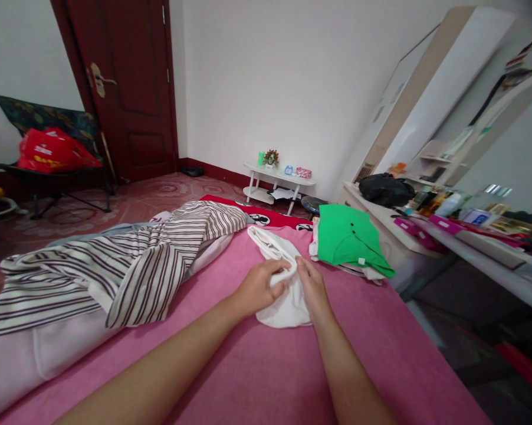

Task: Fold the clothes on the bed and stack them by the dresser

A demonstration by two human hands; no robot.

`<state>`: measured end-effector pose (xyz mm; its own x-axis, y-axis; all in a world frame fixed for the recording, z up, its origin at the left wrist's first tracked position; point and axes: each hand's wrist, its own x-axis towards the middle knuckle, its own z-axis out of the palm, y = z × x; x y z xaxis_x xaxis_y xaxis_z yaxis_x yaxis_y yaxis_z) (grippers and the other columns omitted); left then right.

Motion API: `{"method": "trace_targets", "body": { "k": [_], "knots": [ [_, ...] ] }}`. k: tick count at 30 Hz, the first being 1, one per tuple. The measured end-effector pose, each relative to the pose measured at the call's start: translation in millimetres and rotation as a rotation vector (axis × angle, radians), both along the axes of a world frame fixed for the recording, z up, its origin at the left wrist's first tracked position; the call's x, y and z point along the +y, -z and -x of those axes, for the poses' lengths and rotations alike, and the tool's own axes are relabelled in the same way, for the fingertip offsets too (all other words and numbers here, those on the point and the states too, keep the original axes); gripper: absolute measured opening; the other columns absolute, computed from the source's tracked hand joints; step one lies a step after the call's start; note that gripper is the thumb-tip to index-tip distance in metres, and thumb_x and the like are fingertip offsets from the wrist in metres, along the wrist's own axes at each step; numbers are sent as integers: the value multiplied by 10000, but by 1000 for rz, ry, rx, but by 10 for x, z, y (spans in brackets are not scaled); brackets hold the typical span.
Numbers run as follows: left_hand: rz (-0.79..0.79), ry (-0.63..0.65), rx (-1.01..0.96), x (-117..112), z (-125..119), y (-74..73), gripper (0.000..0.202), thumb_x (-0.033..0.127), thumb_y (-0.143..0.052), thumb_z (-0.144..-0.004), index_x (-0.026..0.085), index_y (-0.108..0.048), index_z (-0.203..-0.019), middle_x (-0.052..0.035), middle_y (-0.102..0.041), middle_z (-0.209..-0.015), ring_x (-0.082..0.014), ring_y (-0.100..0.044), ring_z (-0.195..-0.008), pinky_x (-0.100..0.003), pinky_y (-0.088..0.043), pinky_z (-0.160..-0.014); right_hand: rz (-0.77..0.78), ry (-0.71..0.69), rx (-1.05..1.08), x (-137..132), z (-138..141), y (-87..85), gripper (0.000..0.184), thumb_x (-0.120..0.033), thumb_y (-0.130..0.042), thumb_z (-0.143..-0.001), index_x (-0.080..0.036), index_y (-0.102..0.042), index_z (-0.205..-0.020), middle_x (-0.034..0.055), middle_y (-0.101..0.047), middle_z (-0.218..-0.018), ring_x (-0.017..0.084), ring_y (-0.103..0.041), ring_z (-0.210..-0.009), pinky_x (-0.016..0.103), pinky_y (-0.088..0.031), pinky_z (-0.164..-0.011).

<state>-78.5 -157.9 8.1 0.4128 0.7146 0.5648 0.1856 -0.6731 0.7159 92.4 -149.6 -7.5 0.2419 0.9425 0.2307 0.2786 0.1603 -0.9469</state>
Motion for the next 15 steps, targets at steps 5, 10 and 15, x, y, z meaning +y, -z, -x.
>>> {"method": "trace_targets", "body": {
  "k": [5, 10, 15],
  "knots": [
    [-108, 259, 142, -377, -185, -36, 350, 305, -637, -763, 169, -639, -1086, -101, -635, -1074, -237, -585, -967, -323, -442, -883, 132, -222, 76, -86, 43, -150, 619, -475, -707, -691, -171, -575, -1214, 86, -676, -1115, 238, -628, -1006, 355, -479, -877],
    [-72, 196, 71, -395, -142, -6, 197, 292, -548, -849, 181, -696, -917, -60, -681, -899, -199, -611, -845, -286, -448, -807, 110, -218, 143, -116, 50, -88, 453, -344, -779, -597, -134, -696, -990, 85, -723, -959, 235, -664, -843, 338, -516, -759],
    [125, -37, -226, -246, -70, 17, 364, 352, -387, -948, 148, -657, -814, -41, -656, -769, -167, -589, -725, -249, -445, -688, -17, 24, 279, -210, 107, -264, 447, -424, -721, -659, -96, -703, -962, 117, -724, -936, 239, -668, -778, 326, -523, -675]
  ]
}}
